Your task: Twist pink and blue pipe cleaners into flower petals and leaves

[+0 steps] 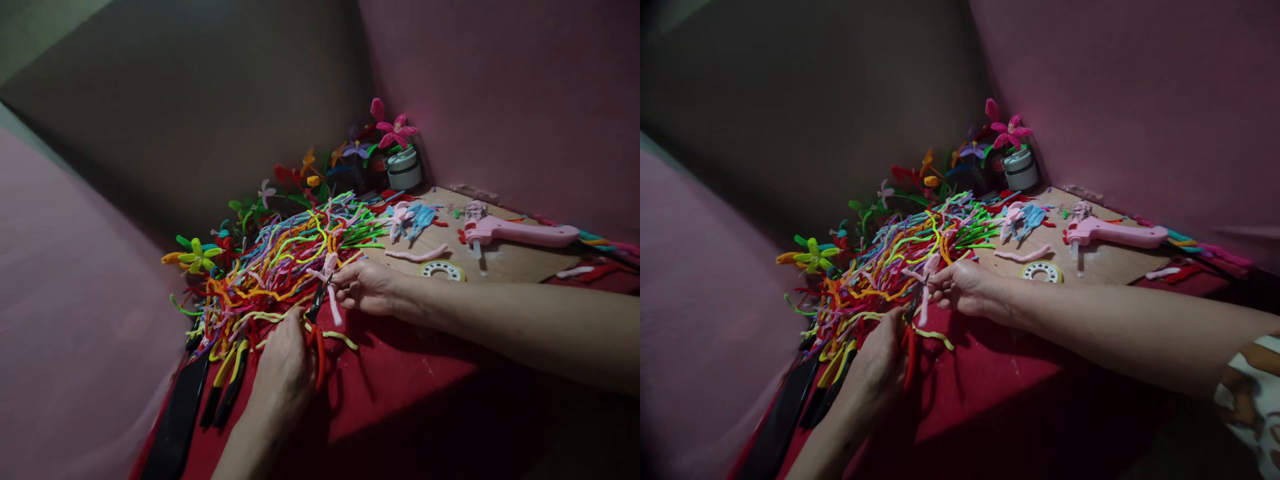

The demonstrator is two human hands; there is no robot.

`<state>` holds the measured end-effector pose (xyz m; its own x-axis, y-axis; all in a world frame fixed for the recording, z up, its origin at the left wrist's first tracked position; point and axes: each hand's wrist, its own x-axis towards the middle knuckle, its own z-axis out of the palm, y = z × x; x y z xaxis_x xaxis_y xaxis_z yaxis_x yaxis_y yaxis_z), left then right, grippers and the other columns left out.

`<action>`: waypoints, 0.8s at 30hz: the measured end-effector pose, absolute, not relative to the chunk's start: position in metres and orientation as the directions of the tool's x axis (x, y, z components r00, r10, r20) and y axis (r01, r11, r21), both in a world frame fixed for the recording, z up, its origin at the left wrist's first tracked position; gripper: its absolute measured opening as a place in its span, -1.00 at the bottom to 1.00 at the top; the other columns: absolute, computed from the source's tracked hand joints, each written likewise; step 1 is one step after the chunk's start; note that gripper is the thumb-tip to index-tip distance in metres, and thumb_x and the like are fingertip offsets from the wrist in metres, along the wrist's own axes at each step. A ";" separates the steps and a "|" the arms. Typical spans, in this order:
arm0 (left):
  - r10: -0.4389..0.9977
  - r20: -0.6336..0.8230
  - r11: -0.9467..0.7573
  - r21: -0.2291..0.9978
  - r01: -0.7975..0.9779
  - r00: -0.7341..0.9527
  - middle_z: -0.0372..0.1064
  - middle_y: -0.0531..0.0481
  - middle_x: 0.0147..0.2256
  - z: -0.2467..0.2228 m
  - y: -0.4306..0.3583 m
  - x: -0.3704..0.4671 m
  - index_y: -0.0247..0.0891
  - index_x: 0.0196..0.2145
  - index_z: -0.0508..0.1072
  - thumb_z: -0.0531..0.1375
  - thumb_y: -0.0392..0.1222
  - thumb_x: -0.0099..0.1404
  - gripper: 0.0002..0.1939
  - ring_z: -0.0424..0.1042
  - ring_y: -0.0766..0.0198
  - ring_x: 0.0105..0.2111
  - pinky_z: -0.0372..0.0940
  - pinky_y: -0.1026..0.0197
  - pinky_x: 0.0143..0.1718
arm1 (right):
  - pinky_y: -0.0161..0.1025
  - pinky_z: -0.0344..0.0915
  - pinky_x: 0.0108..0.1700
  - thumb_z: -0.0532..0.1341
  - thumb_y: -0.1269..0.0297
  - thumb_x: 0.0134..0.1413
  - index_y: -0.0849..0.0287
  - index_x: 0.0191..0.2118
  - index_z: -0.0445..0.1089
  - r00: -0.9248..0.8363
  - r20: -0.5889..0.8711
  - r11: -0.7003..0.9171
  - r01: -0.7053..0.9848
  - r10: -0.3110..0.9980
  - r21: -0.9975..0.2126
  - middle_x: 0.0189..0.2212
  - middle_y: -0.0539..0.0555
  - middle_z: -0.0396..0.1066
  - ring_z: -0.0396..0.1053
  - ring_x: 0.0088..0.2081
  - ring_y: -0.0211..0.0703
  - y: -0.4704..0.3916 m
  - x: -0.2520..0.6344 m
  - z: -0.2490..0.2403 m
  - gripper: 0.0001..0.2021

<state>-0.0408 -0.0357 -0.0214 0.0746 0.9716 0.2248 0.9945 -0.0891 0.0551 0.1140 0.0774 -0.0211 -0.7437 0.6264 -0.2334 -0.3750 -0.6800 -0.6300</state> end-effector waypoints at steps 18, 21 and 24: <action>0.997 -0.039 0.061 -0.146 0.987 -0.067 0.37 -0.22 -0.24 -0.005 -0.033 -0.020 -0.32 -0.03 0.17 -0.11 -0.37 0.22 -0.65 0.44 0.08 -0.30 0.25 0.16 -0.36 | -0.42 0.00 -0.63 0.03 0.60 -0.20 0.27 -0.60 0.16 -0.776 -0.311 -0.711 -0.237 0.549 -0.663 -0.73 0.00 0.17 0.11 -0.69 -0.37 0.076 0.115 -0.018 -0.87; 0.992 -0.086 0.067 -0.260 0.963 -0.092 0.38 -0.19 -0.33 -0.005 -0.030 -0.018 -0.34 -0.14 0.23 -0.12 -0.39 0.22 -0.72 0.44 0.08 -0.36 0.22 0.18 -0.41 | -0.42 -0.01 -0.63 0.02 0.62 -0.23 0.27 -0.57 0.16 -0.780 -0.276 -0.686 -0.254 0.562 -0.681 -0.74 -0.02 0.15 0.08 -0.70 -0.38 0.075 0.114 -0.021 -0.87; 0.992 -0.100 0.049 -0.268 0.962 -0.079 0.39 -0.18 -0.34 -0.008 -0.028 -0.018 -0.35 -0.17 0.23 -0.09 -0.33 0.23 -0.77 0.44 0.11 -0.36 0.21 0.21 -0.42 | -0.43 -0.05 -0.64 0.01 0.63 -0.26 0.25 -0.54 0.13 -0.798 -0.239 -0.698 -0.287 0.553 -0.656 -0.72 -0.04 0.13 0.07 -0.70 -0.39 0.076 0.112 -0.026 -0.85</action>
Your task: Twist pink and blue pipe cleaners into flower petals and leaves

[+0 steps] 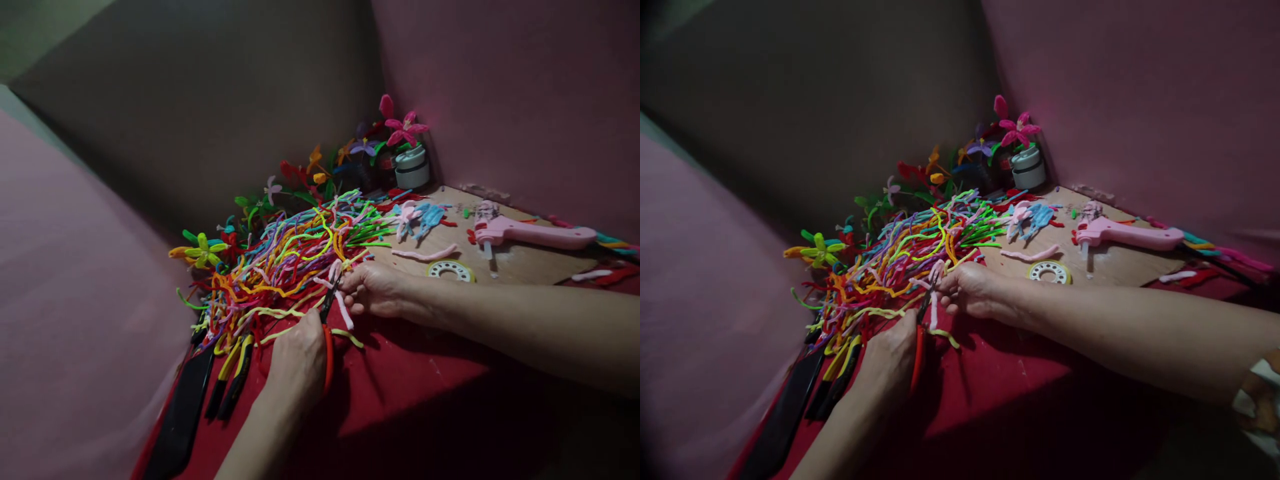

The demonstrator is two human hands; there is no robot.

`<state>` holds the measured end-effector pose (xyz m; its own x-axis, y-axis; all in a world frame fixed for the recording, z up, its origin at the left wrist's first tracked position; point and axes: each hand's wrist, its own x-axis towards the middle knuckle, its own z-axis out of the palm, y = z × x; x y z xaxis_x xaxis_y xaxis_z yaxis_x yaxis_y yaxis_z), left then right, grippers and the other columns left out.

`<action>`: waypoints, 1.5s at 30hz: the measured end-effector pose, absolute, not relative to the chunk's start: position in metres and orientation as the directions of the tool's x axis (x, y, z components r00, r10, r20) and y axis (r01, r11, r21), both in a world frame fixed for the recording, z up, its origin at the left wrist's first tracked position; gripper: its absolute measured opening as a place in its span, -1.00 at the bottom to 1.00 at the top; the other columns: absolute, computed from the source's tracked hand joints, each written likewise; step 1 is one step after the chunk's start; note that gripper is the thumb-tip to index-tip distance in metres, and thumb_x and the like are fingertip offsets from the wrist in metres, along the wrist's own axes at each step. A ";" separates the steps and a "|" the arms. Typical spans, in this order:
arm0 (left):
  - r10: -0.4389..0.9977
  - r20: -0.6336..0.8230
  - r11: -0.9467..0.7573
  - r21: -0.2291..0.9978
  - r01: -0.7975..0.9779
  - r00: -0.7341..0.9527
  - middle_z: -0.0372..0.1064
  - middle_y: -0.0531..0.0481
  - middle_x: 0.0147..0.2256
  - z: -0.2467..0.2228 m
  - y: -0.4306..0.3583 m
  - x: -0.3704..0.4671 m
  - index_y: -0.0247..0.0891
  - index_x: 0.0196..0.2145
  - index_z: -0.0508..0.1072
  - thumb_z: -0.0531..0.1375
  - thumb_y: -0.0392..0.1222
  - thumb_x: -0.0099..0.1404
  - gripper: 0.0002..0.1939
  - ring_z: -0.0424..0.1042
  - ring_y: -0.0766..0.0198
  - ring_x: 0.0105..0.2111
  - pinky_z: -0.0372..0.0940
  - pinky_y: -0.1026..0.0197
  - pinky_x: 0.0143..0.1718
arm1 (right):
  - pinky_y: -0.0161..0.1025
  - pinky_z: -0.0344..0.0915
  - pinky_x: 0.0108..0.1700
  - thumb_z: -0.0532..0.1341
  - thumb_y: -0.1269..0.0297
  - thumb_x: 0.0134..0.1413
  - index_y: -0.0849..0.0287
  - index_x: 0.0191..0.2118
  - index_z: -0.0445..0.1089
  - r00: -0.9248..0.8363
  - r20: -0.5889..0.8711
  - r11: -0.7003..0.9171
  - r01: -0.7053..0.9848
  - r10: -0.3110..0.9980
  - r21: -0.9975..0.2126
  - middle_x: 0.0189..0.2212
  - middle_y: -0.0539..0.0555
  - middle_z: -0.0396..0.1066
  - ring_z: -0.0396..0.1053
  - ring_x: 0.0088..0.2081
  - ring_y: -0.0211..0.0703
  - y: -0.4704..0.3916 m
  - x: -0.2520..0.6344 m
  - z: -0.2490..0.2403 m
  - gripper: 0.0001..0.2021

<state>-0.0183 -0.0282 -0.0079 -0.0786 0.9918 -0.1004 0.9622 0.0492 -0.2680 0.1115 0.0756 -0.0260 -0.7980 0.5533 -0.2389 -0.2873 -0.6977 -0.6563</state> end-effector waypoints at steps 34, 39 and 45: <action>0.932 0.201 -0.040 0.884 0.465 -0.302 0.36 0.03 -0.56 -0.005 0.024 -0.011 -0.39 -0.47 0.50 0.22 -0.03 0.05 -0.70 0.26 0.39 -0.54 0.16 0.34 -0.50 | -0.41 -0.11 -0.74 0.12 0.38 -0.09 0.22 -0.67 0.18 -0.639 -0.009 -0.073 -0.074 0.769 -0.995 -0.83 -0.12 0.09 0.00 -0.79 -0.44 0.068 0.113 -0.025 -0.78; 0.861 0.392 -0.104 0.760 0.642 -0.325 0.34 0.03 -0.53 -0.014 0.024 -0.006 -0.32 -0.52 0.46 0.17 -0.03 0.10 -0.73 0.28 0.36 -0.49 0.19 0.33 -0.43 | -0.41 -0.14 -0.72 0.13 0.39 -0.09 0.23 -0.71 0.16 -0.622 -0.042 -0.119 -0.083 0.782 -0.989 -0.85 -0.12 0.08 -0.04 -0.80 -0.45 0.067 0.112 -0.025 -0.75; 0.909 0.259 -0.063 0.861 0.504 -0.328 0.33 0.05 -0.50 -0.006 0.024 -0.001 -0.32 -0.38 0.42 0.16 0.01 0.10 -0.70 0.24 0.41 -0.55 0.17 0.33 -0.48 | -0.42 -0.05 -0.63 0.11 0.37 -0.04 0.26 -0.69 0.19 -0.519 0.066 -0.047 -0.201 0.852 -0.979 -0.77 -0.09 0.15 0.02 -0.72 -0.47 0.072 0.108 -0.030 -0.73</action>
